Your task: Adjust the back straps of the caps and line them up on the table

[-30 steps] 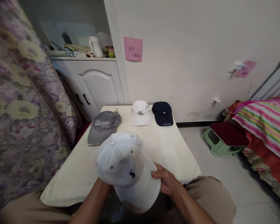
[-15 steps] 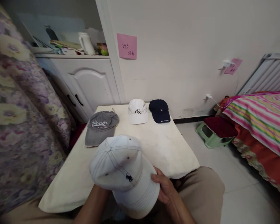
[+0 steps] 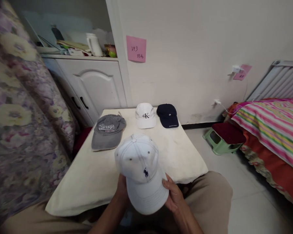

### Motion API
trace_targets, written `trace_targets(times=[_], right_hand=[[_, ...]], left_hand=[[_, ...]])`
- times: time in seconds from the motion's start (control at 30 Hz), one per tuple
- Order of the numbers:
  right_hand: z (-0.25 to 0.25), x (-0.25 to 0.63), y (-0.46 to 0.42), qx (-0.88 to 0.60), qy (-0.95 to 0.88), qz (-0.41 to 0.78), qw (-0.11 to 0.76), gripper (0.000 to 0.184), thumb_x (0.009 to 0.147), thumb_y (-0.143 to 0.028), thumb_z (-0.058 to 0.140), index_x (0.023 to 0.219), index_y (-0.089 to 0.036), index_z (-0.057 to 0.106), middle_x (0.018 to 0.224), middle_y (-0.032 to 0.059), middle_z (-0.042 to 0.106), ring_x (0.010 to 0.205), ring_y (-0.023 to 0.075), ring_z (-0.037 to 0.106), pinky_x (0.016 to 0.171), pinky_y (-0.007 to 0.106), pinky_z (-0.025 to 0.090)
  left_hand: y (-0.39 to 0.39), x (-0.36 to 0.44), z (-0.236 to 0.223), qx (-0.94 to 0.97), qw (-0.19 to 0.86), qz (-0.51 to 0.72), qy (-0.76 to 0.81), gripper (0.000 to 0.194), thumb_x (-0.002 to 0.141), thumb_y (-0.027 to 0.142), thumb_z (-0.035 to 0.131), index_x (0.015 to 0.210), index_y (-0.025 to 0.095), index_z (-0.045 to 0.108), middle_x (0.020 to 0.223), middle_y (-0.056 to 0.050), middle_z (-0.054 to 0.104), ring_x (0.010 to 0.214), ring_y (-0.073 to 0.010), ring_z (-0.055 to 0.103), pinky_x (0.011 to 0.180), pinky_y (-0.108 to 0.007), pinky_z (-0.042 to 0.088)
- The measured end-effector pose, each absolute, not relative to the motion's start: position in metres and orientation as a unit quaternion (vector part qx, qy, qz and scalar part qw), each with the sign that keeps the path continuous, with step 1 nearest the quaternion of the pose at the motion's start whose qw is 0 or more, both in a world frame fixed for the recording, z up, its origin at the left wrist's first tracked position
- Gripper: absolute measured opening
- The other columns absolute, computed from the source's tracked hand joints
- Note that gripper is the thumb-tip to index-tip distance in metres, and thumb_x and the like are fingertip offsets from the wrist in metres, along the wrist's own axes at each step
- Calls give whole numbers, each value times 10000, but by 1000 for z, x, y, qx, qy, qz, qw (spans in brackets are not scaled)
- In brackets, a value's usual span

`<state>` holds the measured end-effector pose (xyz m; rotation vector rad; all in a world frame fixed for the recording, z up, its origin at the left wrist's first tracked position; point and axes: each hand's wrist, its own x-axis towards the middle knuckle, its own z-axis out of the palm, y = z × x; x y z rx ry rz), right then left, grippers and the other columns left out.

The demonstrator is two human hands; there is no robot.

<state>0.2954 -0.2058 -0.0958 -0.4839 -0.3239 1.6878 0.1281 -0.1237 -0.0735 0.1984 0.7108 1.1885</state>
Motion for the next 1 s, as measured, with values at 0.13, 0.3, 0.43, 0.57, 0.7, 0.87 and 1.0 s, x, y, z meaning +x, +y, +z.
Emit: trace_targets(times=[0.13, 0.3, 0.43, 0.57, 0.7, 0.87, 1.0], right_hand=[[-98, 293, -204, -217, -127, 717, 650, 357, 698, -185, 812, 1042, -181, 717, 975, 70, 787, 945, 253, 729, 922, 382, 553], [-98, 291, -204, -221, -146, 716, 646, 443, 696, -165, 810, 1121, -176, 687, 1020, 92, 778, 1010, 267, 714, 946, 400, 541], [-101, 293, -206, -238, -161, 709, 644, 471, 709, -193, 806, 1159, -170, 669, 1074, 104, 765, 1038, 267, 706, 960, 397, 529], [-99, 298, -208, -250, -192, 706, 634, 532, 720, -229, 803, 1218, -140, 639, 1150, 147, 735, 1089, 292, 683, 974, 424, 511], [-93, 310, -207, -270, -221, 690, 634, 619, 712, -252, 815, 1278, -128, 598, 1195, 171, 712, 1101, 309, 678, 981, 444, 498], [-93, 344, -204, -302, -237, 649, 656, 602, 735, -261, 809, 1284, -145, 590, 1234, 166, 695, 1106, 295, 677, 966, 423, 509], [-88, 390, -194, -350, -242, 601, 677, 597, 722, -294, 821, 1258, -144, 608, 1192, 161, 717, 1066, 293, 692, 940, 421, 523]], left_hand=[[-121, 122, -78, 66, 774, 540, 325, 101, 826, 251, 681, 881, 186, 735, 722, -20, 774, 815, -243, 744, 790, -331, 595], [-115, 116, -76, 62, 803, 517, 291, 123, 867, 268, 631, 912, 210, 729, 796, -18, 799, 927, -228, 746, 920, -307, 561], [-112, 116, -75, 83, 832, 465, 291, 167, 883, 256, 592, 891, 181, 741, 816, -82, 800, 1056, -305, 706, 954, -393, 550], [-113, 118, -78, 103, 842, 444, 289, 190, 885, 272, 589, 921, 173, 748, 893, -95, 802, 1130, -324, 669, 977, -416, 539], [-110, 126, -80, 130, 838, 450, 278, 195, 877, 252, 622, 990, 148, 743, 956, -103, 797, 1138, -317, 666, 1006, -410, 521], [-90, 164, -73, 138, 833, 467, 264, 242, 947, 241, 545, 1072, 137, 724, 1022, -102, 785, 1141, -271, 664, 1009, -365, 516], [-58, 220, -63, 141, 823, 494, 243, 274, 996, 251, 471, 1115, 166, 703, 1077, -74, 770, 1176, -206, 638, 1016, -307, 504]])
